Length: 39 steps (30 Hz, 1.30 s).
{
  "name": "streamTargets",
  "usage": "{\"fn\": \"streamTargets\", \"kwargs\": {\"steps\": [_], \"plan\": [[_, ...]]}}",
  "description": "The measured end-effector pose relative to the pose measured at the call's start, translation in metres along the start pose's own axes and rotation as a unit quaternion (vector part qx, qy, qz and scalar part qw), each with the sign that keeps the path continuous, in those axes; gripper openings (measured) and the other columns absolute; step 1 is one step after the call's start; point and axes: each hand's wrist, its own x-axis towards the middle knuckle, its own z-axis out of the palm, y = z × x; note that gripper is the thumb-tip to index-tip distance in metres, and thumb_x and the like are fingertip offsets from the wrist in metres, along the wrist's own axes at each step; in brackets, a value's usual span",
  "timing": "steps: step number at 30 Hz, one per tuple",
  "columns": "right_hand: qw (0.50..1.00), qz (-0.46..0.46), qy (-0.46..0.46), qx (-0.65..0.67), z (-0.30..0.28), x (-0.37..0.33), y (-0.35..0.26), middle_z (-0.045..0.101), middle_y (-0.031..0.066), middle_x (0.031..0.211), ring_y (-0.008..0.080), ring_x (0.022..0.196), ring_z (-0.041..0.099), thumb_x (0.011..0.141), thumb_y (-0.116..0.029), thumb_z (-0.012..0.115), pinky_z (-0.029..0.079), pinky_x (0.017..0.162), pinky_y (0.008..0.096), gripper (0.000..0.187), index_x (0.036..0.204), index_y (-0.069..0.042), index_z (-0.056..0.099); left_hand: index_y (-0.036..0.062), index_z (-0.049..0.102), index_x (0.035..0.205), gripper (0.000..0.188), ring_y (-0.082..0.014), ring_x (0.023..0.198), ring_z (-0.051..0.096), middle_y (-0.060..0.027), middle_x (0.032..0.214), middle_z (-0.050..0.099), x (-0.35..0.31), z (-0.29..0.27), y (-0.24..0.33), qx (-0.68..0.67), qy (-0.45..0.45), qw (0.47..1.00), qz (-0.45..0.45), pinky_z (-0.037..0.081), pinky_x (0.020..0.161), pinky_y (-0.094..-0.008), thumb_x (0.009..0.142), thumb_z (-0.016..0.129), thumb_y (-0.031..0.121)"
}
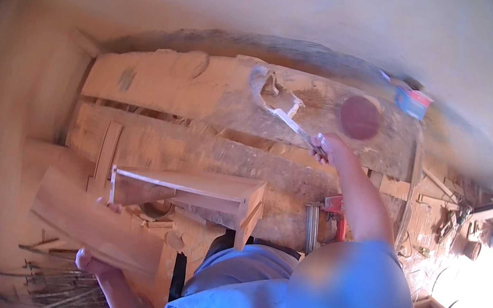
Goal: The person assembles a wooden drawer by hand and with a nail gun, hammering joints together, applying glue, and securing a decorative front panel.
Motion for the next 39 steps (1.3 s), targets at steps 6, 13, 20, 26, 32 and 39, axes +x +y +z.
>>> {"fn": "streamTargets", "kwargs": {"steps": [6,13,20,26,32,39], "plan": [[0.969,-0.207,-0.127,0.043,0.016,-0.072,-0.012,0.062,0.0040,0.073,0.0155,0.055,0.059,0.097,-0.038,0.068,0.041,0.045,0.0262,0.058,0.139,0.000,0.055,-0.0044,0.036,0.152,0.103,-0.0324,0.136,0.048,-0.0198,0.146,0.049,0.014,0.003,-0.004,-0.090,-0.063,0.987,-0.116,0.041,0.113,-0.0448,0.064,0.077,0.031],[0.914,-0.363,-0.174,-0.054,0.124,-0.238,-0.111,0.070,0.0060,0.085,0.0106,0.066,0.061,0.098,-0.028,0.070,0.049,0.060,0.0246,0.048,0.134,0.001,0.062,-0.0006,0.036,0.152,0.112,-0.0321,0.131,0.054,-0.0173,0.143,0.052,0.035,0.013,-0.032,-0.046,-0.146,0.987,-0.052,0.050,0.105,-0.0463,0.061,0.087,0.037],[0.864,-0.445,-0.153,-0.179,0.177,-0.300,-0.138,0.066,-0.0002,0.084,0.0075,0.072,0.054,0.100,-0.012,0.065,0.047,0.068,0.0247,0.034,0.134,-0.006,0.067,0.0009,0.045,0.146,0.106,-0.0247,0.130,0.051,-0.0133,0.139,0.054,0.025,0.012,-0.038,0.044,-0.166,0.982,-0.081,0.041,0.108,-0.0374,0.055,0.086,0.037],[0.790,-0.528,-0.082,-0.301,0.189,-0.301,-0.141,0.057,0.0015,0.078,0.0108,0.072,0.050,0.094,-0.002,0.067,0.043,0.065,0.0263,0.037,0.130,-0.009,0.070,-0.0030,0.052,0.141,0.103,-0.0261,0.133,0.043,-0.0135,0.140,0.048,0.024,0.027,-0.025,0.144,-0.186,0.970,-0.063,0.029,0.115,-0.0338,0.045,0.074,0.027],[0.710,-0.595,-0.012,-0.376,0.198,-0.315,-0.134,0.051,0.0056,0.075,0.0171,0.069,0.053,0.087,0.005,0.070,0.044,0.063,0.0293,0.045,0.127,-0.016,0.073,-0.0026,0.042,0.151,0.113,-0.0261,0.134,0.042,-0.0128,0.139,0.045,0.026,0.016,-0.030,0.165,-0.192,0.966,-0.061,0.026,0.116,-0.0317,0.045,0.074,0.022],[0.653,-0.646,0.008,-0.394,0.194,-0.317,-0.117,0.055,0.0032,0.079,0.0166,0.072,0.054,0.086,0.010,0.069,0.044,0.065,0.0280,0.045,0.124,-0.013,0.075,-0.0004,0.038,0.155,0.116,-0.0254,0.134,0.041,-0.0118,0.139,0.043,0.031,0.012,-0.037,0.167,-0.188,0.966,-0.052,0.024,0.117,-0.0308,0.046,0.073,0.017]]}}
